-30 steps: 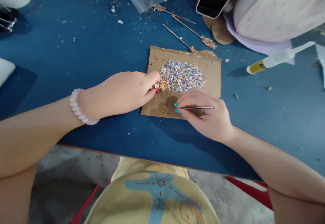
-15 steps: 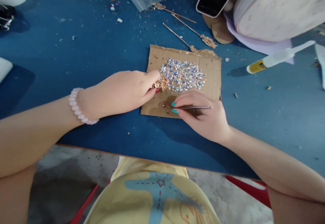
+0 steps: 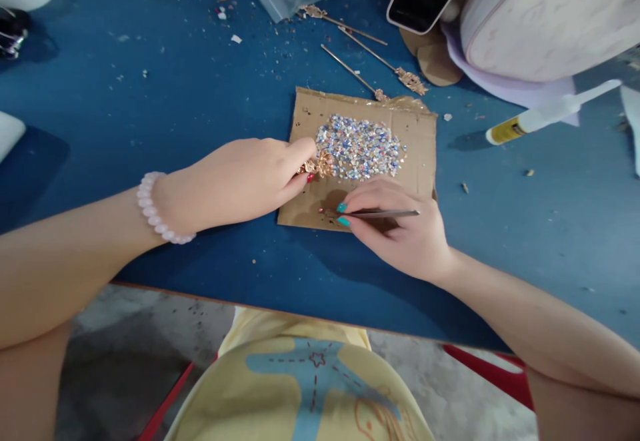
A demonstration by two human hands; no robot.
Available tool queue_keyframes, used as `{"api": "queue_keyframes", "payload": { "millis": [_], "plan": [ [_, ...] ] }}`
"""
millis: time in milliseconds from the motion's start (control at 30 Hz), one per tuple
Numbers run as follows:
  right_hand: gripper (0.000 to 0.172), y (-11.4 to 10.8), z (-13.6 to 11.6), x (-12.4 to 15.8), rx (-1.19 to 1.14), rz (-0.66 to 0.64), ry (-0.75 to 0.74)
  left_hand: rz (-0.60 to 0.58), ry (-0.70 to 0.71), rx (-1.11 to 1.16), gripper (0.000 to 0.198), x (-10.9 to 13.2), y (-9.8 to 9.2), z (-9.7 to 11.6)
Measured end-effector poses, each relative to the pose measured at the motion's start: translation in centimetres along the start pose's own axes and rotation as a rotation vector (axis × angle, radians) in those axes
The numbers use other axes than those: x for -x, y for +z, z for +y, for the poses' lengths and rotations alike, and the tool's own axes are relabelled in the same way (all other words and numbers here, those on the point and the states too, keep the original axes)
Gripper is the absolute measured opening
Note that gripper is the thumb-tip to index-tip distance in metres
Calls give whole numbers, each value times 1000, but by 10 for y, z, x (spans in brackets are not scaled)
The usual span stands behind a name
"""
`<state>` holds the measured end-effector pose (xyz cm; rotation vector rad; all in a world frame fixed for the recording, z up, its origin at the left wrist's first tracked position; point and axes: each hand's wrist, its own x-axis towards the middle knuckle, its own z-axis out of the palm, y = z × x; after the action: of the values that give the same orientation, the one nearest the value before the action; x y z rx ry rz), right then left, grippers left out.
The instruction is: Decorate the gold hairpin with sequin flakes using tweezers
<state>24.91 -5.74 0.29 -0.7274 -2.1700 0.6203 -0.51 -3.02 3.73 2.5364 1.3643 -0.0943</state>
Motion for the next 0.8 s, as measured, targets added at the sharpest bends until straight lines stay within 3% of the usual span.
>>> {"api": "queue_keyframes", "payload": {
  "millis": [800],
  "plan": [
    [17, 2, 1, 0, -47, -37, -22, -2, 18, -21, 19, -1, 0, -1]
  ]
}}
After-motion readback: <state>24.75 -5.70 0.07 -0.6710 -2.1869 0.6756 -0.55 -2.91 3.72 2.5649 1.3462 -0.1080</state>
